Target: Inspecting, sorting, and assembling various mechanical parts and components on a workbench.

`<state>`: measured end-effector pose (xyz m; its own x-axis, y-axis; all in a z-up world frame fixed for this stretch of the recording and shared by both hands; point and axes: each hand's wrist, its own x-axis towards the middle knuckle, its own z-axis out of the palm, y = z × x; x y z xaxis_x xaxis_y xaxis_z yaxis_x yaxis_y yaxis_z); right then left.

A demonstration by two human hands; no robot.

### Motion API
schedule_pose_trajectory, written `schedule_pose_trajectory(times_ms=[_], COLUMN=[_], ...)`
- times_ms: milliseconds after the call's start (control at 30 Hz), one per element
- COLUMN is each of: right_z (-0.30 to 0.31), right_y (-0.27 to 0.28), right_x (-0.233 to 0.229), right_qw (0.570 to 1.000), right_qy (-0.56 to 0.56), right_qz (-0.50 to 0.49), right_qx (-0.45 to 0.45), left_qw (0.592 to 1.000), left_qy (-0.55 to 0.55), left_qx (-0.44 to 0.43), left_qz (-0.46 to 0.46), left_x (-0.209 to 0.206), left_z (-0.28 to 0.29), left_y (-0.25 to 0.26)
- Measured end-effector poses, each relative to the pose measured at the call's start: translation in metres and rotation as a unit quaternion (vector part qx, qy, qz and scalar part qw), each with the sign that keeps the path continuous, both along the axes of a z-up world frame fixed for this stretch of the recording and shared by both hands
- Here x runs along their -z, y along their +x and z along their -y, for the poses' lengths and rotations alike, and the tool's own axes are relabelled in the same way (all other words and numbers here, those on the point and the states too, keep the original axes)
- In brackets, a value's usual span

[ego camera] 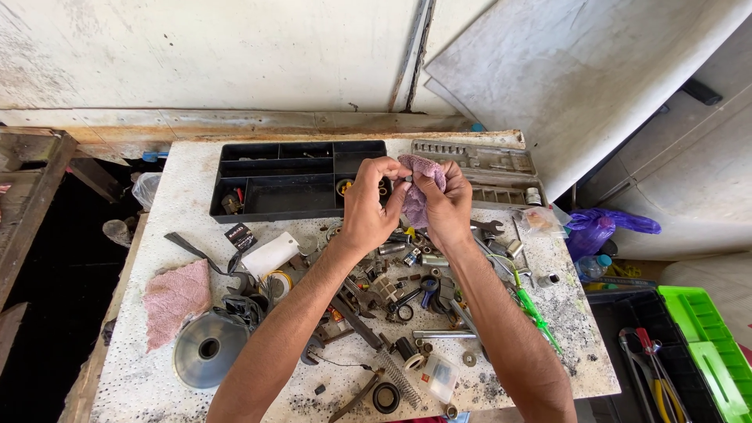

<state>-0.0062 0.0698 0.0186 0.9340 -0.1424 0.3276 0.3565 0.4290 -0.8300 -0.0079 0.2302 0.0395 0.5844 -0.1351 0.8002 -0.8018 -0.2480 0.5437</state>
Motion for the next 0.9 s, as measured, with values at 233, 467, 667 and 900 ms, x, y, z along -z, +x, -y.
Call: schedule_pose_trajectory(times_ms=[233, 467, 667, 900], right_z=[0.018, 0.067, 0.141, 0.220], right_y=[-0.017, -0.031, -0.046, -0.058], right_x=[-0.030, -0.048, -0.039, 0.004], right_qw=[0.998, 0.995, 0.980, 0.925], right_qy=[-0.011, -0.002, -0.078, -0.277], right_qz=[-0.052, -0.092, -0.181, -0.246], right_qx=[-0.013, -0.046, 0.006, 0.082], left_qw=[0.947, 0.887, 0.885, 0.871], left_qy=[-0.178, -0.247, -0.179, -0.139], left_qx=[0.180, 0.280, 0.292, 0.314], left_qz=[-0.197, -0.273, -0.315, -0.351], left_x=[0.001, 0.024, 0.028, 0.066], left_z=[0.017, 0.061, 0.110, 0.171], left_y=[-0.006, 0.006, 0.004, 0.013])
